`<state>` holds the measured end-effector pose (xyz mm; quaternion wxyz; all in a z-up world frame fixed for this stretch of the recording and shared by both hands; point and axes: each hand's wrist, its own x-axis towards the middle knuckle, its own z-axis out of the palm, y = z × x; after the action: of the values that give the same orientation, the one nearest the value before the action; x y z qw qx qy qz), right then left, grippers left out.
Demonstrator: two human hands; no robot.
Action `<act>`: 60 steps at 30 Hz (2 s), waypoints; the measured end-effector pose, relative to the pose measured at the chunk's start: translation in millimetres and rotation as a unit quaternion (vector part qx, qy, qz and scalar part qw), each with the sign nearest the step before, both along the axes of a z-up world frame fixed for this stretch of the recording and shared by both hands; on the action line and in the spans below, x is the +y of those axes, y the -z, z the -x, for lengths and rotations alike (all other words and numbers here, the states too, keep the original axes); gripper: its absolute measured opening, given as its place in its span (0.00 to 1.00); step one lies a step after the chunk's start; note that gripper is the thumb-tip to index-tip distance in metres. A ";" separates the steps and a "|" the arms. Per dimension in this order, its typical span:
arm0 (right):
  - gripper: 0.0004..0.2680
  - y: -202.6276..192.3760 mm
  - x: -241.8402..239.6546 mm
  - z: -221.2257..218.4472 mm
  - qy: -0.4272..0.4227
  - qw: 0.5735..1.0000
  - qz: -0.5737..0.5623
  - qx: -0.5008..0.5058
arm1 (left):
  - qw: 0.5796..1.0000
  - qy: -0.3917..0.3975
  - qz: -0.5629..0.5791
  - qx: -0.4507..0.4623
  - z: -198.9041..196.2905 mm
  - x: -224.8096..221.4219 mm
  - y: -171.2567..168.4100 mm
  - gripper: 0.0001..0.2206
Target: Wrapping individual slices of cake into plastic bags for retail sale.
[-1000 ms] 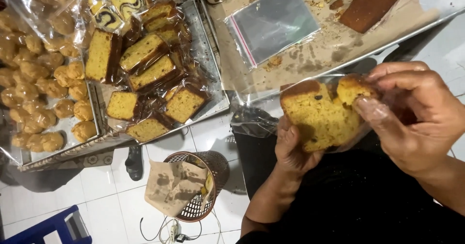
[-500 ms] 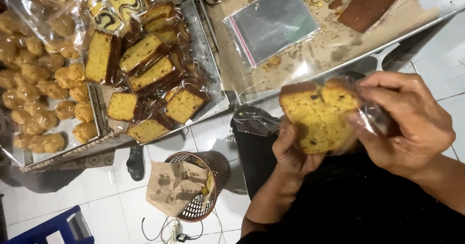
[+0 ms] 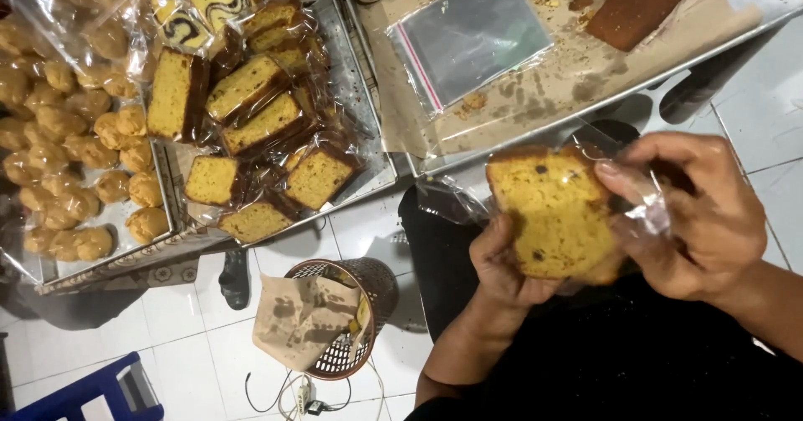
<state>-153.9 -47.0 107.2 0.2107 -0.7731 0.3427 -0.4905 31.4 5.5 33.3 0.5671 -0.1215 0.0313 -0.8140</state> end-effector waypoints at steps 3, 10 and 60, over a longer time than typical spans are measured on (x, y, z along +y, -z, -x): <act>0.14 -14.5 -3.4 2.3 -0.037 0.998 -0.039 -0.018 | 0.999 0.038 -0.011 0.027 -2.5 -2.2 -3.7 0.24; 0.18 3.9 -6.7 -0.5 -0.091 0.995 -0.031 -0.030 | 0.993 0.058 -0.031 0.095 -1.9 -3.3 -6.1 0.26; 0.16 3.3 41.8 32.8 0.004 0.956 -0.285 0.068 | 0.962 -0.012 0.026 -0.273 -16.5 17.5 -21.1 0.44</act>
<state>-186.8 -5.2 103.9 0.3968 -0.7110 0.4844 -0.3199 47.9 23.0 54.4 0.5607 0.0904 -0.1474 -0.8097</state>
